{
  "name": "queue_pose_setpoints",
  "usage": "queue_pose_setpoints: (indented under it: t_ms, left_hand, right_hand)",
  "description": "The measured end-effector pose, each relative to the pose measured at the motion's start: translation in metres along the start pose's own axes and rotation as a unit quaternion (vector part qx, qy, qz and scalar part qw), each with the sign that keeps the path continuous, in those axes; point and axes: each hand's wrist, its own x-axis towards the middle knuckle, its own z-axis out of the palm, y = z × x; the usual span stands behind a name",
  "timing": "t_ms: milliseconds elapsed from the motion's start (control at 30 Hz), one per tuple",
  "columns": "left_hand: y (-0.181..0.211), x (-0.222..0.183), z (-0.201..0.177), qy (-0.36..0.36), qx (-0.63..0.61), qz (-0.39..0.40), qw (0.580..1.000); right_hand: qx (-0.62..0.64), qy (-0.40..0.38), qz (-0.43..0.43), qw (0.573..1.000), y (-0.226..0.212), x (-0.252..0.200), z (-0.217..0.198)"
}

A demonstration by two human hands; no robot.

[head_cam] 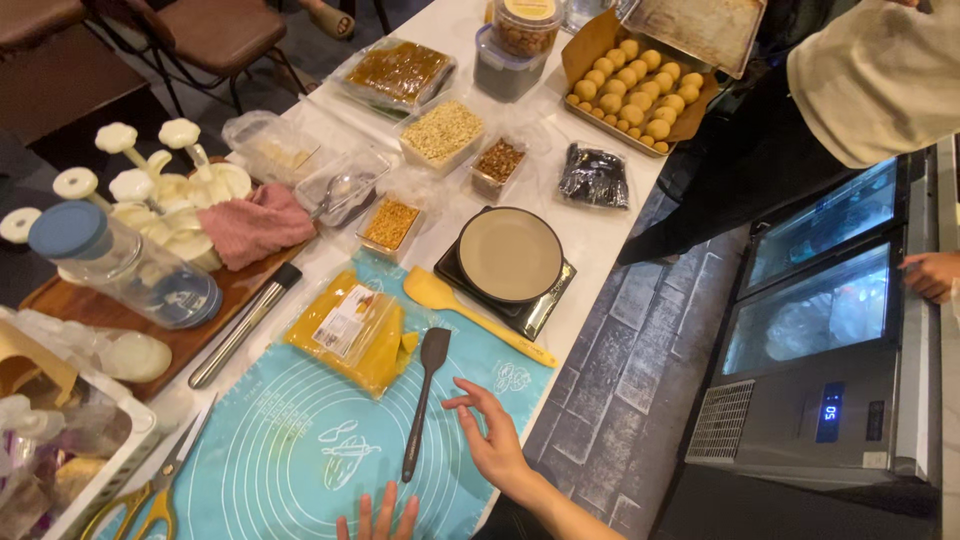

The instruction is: The person flattens a yellow dough-like sheet on a silicone mat, sprinkles white seeds onto it, and presses them in. They then add chopped nuts and other toppings from nearby containers, continuing to press and shape the mixture by hand.

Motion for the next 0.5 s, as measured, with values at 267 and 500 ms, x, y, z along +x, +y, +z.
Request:
queue_pose_setpoints:
  t_ms: [267,500]
  left_hand:
    - [-0.008,0.043,-0.023,-0.121,-0.105,-0.178,0.971]
    - [-0.022,0.136,-0.018,-0.131,-0.255,-0.327,0.901]
  right_hand:
    - [0.0,0.002,0.011,1.0,-0.003,-0.007,-0.001]
    - [-0.023,-0.011,-0.003,1.0,-0.011,-0.005,-0.001]
